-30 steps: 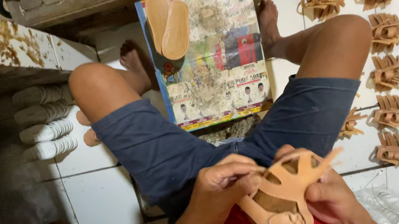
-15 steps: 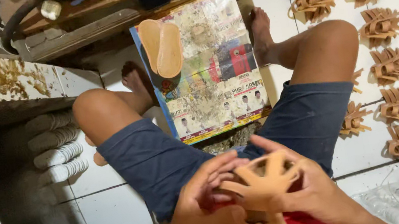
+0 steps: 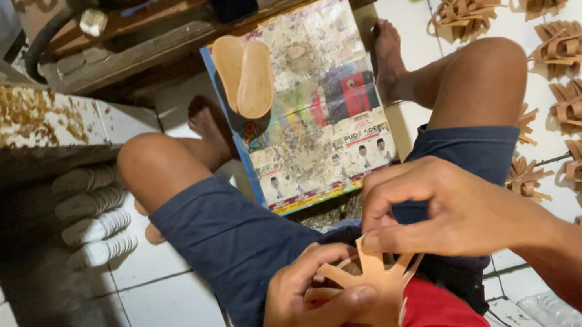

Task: The person sits on the floor and assembles sandals by hand. They pick up a sole and a star-shaped upper, then fold and press the upper's tabs onto the sole to form a sandal. The process is repeated for multiple units.

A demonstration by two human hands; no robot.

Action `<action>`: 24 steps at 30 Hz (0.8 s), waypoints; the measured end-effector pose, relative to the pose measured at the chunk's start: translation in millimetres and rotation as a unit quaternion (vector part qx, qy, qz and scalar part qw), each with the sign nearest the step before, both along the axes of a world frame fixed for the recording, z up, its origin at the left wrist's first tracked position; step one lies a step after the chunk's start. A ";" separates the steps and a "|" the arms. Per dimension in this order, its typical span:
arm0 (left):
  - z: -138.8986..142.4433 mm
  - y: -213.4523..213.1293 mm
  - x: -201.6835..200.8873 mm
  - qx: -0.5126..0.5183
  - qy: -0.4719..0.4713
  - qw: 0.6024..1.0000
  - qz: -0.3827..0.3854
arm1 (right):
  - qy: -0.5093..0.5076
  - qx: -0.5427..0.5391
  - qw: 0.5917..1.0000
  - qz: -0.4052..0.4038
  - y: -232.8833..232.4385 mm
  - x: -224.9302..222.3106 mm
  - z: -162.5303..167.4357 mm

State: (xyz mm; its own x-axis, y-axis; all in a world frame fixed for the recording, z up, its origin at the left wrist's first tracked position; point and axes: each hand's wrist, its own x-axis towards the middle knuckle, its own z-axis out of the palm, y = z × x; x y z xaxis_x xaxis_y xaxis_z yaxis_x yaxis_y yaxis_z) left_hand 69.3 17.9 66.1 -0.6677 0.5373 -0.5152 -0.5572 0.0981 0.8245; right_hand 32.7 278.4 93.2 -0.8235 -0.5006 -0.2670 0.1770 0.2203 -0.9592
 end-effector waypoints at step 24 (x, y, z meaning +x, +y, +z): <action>3.0 -8.9 -11.3 0.049 0.123 0.991 -0.034 | 0.271 -0.014 0.962 -0.033 -1.0 27.7 -52.7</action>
